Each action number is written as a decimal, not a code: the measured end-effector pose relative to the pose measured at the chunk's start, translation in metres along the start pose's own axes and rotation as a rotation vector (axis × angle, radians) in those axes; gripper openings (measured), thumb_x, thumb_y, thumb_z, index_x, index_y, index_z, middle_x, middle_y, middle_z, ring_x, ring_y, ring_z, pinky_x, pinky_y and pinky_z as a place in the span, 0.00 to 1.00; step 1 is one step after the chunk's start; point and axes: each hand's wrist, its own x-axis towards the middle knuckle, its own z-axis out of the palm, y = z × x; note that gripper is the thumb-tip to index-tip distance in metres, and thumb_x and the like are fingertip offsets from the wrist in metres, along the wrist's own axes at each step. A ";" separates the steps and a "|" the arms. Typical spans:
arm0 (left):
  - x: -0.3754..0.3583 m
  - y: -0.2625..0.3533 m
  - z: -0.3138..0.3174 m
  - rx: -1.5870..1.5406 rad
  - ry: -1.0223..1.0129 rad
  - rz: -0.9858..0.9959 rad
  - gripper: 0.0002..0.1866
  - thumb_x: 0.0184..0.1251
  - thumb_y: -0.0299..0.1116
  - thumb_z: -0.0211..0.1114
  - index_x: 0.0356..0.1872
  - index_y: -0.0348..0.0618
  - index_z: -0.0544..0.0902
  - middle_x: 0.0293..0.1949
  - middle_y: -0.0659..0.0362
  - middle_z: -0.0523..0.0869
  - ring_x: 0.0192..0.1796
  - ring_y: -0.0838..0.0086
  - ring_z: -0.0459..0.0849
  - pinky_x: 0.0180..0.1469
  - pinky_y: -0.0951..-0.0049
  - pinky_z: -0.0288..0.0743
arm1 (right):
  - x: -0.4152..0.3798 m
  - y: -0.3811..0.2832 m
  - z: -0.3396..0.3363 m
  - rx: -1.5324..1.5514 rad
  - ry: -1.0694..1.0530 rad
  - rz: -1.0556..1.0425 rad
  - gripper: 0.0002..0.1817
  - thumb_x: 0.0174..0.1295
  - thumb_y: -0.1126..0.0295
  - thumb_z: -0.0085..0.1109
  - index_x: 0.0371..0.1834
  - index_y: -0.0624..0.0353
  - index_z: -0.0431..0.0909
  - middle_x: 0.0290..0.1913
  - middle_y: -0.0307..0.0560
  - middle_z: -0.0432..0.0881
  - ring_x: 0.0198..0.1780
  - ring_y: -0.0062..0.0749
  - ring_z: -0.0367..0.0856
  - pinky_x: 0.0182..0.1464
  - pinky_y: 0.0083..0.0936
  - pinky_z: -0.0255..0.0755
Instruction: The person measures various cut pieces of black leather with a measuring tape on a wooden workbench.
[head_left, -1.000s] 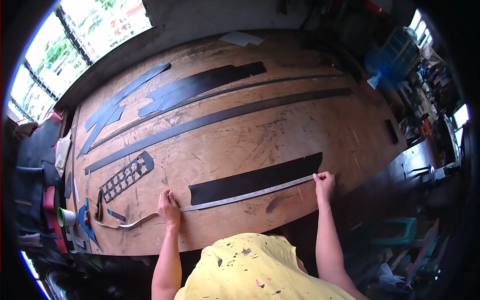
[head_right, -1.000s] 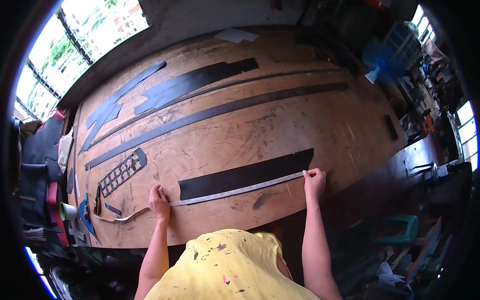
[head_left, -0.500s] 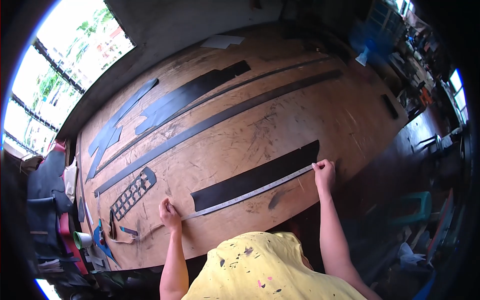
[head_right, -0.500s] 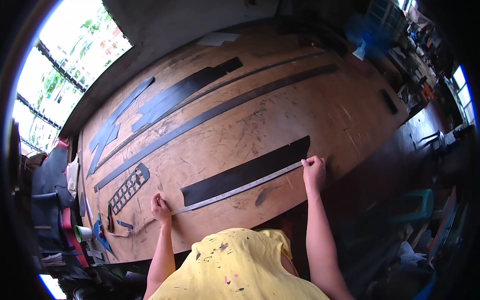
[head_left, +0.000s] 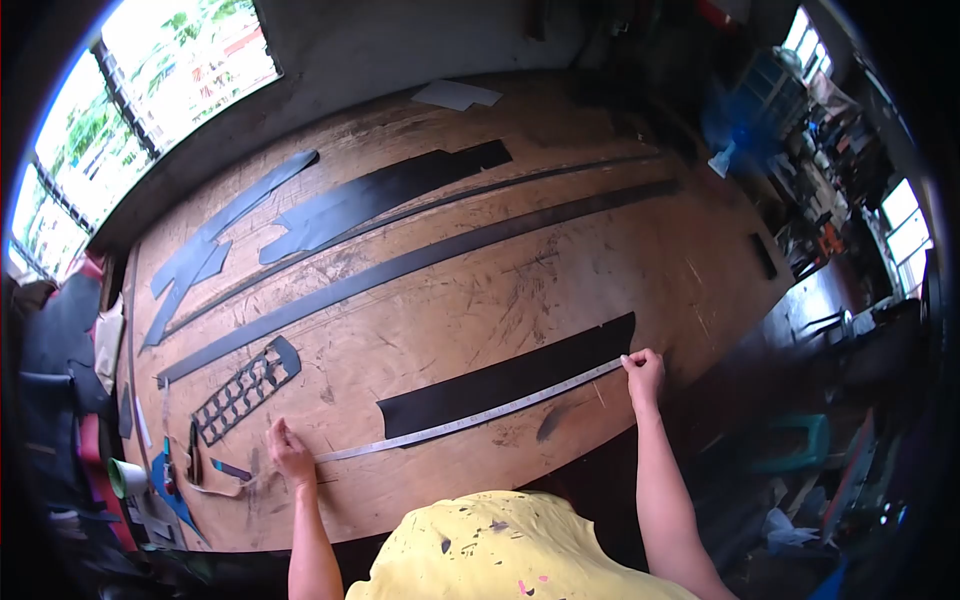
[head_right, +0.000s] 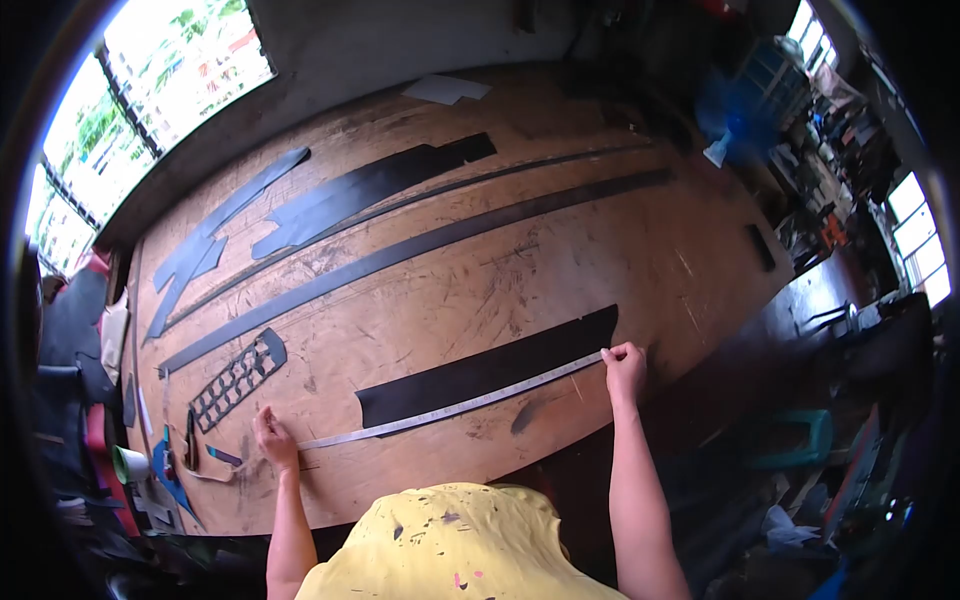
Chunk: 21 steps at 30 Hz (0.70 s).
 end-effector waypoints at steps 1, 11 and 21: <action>-0.002 -0.001 -0.002 0.014 0.027 0.002 0.11 0.72 0.23 0.56 0.50 0.37 0.83 0.42 0.47 0.85 0.46 0.51 0.84 0.50 0.59 0.77 | 0.001 0.000 -0.001 -0.017 -0.001 -0.017 0.11 0.55 0.71 0.76 0.28 0.62 0.80 0.37 0.48 0.80 0.38 0.40 0.80 0.45 0.36 0.75; 0.001 0.016 -0.009 -0.002 -0.015 -0.031 0.08 0.72 0.21 0.59 0.48 0.38 0.83 0.40 0.50 0.83 0.43 0.54 0.82 0.46 0.60 0.76 | 0.002 -0.001 -0.005 0.022 -0.085 0.038 0.12 0.58 0.69 0.76 0.30 0.61 0.80 0.40 0.47 0.79 0.41 0.39 0.79 0.48 0.35 0.74; 0.001 0.014 -0.003 0.096 0.059 0.033 0.06 0.73 0.24 0.60 0.46 0.39 0.83 0.39 0.52 0.84 0.42 0.55 0.82 0.46 0.60 0.75 | -0.002 -0.007 -0.003 0.020 -0.036 -0.007 0.11 0.59 0.71 0.74 0.29 0.62 0.80 0.38 0.46 0.80 0.39 0.35 0.79 0.46 0.33 0.73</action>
